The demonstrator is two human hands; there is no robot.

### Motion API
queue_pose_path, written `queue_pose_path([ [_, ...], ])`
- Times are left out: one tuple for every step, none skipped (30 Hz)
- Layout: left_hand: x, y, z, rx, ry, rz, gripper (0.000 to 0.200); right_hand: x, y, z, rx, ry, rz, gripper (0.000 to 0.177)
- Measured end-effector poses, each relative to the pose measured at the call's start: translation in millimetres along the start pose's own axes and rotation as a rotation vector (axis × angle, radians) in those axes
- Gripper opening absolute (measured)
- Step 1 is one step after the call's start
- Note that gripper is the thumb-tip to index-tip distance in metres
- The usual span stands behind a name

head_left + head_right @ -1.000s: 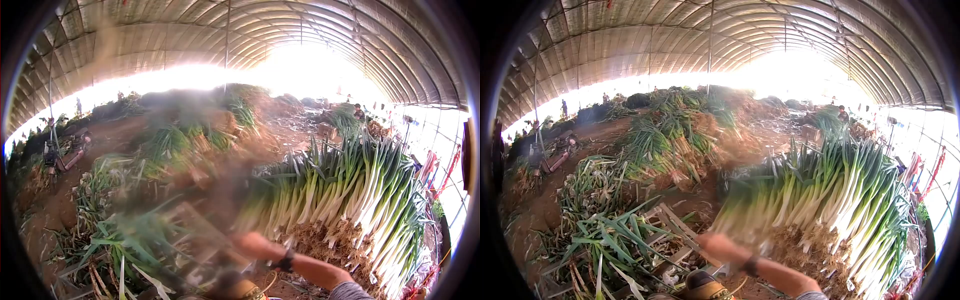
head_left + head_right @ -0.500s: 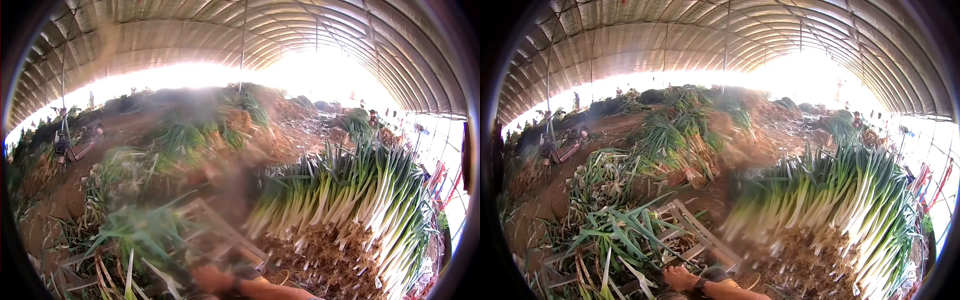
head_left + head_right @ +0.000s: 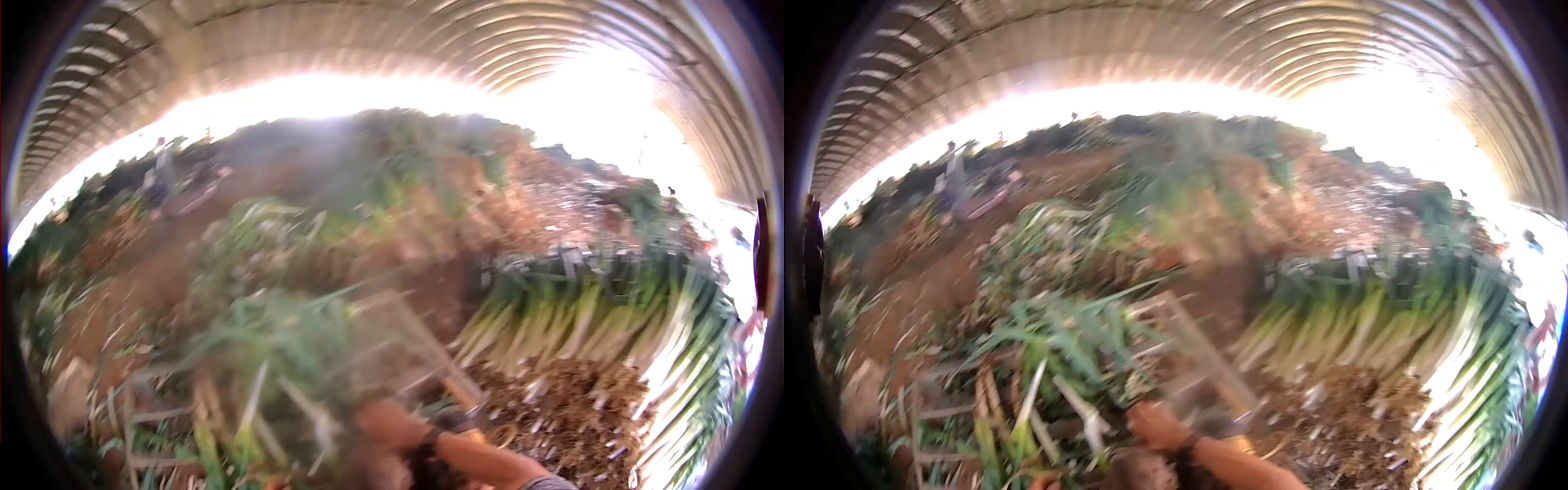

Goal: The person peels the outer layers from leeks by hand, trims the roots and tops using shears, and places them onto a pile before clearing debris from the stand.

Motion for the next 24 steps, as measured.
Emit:
queue_pose_path([
  [-25,8,0,0.073,0.144,-0.079,0.044,4,48,17,0.376,-0.119,0.175,0.032],
  [-38,9,-8,0.049,-0.014,-0.232,0.048,-4,2,13,0.145,-0.116,0.257,0.029],
  [31,-25,38,-0.077,-0.086,-0.477,0.035,-6,-7,15,0.32,-0.105,0.239,0.046],
  [41,-39,48,-0.202,-0.177,-0.35,0.02,-7,-13,15,0.494,-0.089,0.218,0.064],
  [22,-33,39,-0.171,-0.181,-0.414,0.022,-4,-9,17,0.488,-0.116,0.219,0.066],
  [7,-24,29,-0.169,-0.19,-0.357,0.023,-1,-6,20,0.481,-0.143,0.22,0.069],
  [-4,-18,23,-0.157,-0.21,-0.303,0.024,-3,-12,24,0.505,-0.238,0.212,0.068],
  [-5,-15,21,-0.176,-0.184,-0.313,0.024,-5,-22,28,0.513,-0.27,0.238,0.065],
  [-6,-15,20,-0.189,-0.166,-0.326,0.024,-5,-24,33,0.524,-0.311,0.257,0.062],
  [-6,-13,22,-0.198,-0.152,-0.341,0.025,-4,-22,35,0.503,-0.317,0.275,0.063],
  [-10,-8,23,-0.259,-0.185,-0.275,0.025,-4,-21,36,0.501,-0.311,0.275,0.065],
  [-13,-2,23,-0.319,-0.218,-0.208,0.025,-4,-22,37,0.5,-0.306,0.274,0.067],
  [-14,3,23,-0.377,-0.251,-0.137,0.026,-4,-23,38,0.497,-0.303,0.274,0.07],
  [0,0,33,-0.384,-0.253,-0.195,0.029,-8,-31,41,0.527,-0.358,0.323,0.075],
  [-4,9,35,-0.414,-0.236,-0.136,0.031,-7,-26,46,0.535,-0.366,0.315,0.075],
  [-12,24,39,-0.443,-0.22,-0.078,0.033,-5,-16,51,0.543,-0.376,0.305,0.074],
  [-16,32,41,-0.467,-0.205,-0.02,0.035,-6,-11,54,0.554,-0.388,0.296,0.074],
  [-14,40,50,-0.492,-0.207,0.01,0.041,-10,-7,58,0.513,-0.42,0.322,0.074],
  [-9,44,54,-0.465,-0.161,0.026,0.042,-13,-1,61,0.514,-0.401,0.347,0.073],
  [-19,58,52,-0.438,-0.117,0.043,0.043,-14,21,67,0.515,-0.382,0.371,0.072],
  [-24,68,54,-0.409,-0.071,0.06,0.044,-13,38,69,0.517,-0.363,0.396,0.072],
  [-18,71,61,-0.411,0.011,0.124,0.047,-10,50,68,0.474,-0.3,0.386,0.068],
  [-14,73,70,-0.371,0.047,0.151,0.047,-4,62,65,0.499,-0.279,0.417,0.067],
  [-9,75,77,-0.332,0.084,0.179,0.047,4,75,63,0.524,-0.257,0.449,0.066],
])
Point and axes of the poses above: each hand's wrist, its own z-axis towards the middle knuckle, its own y-axis out of the back of the hand, x = y × z, the point moved 6 cm from there along z, towards the middle knuckle, and after that the axes turned 9 degrees about x, right-handed, at the moved point
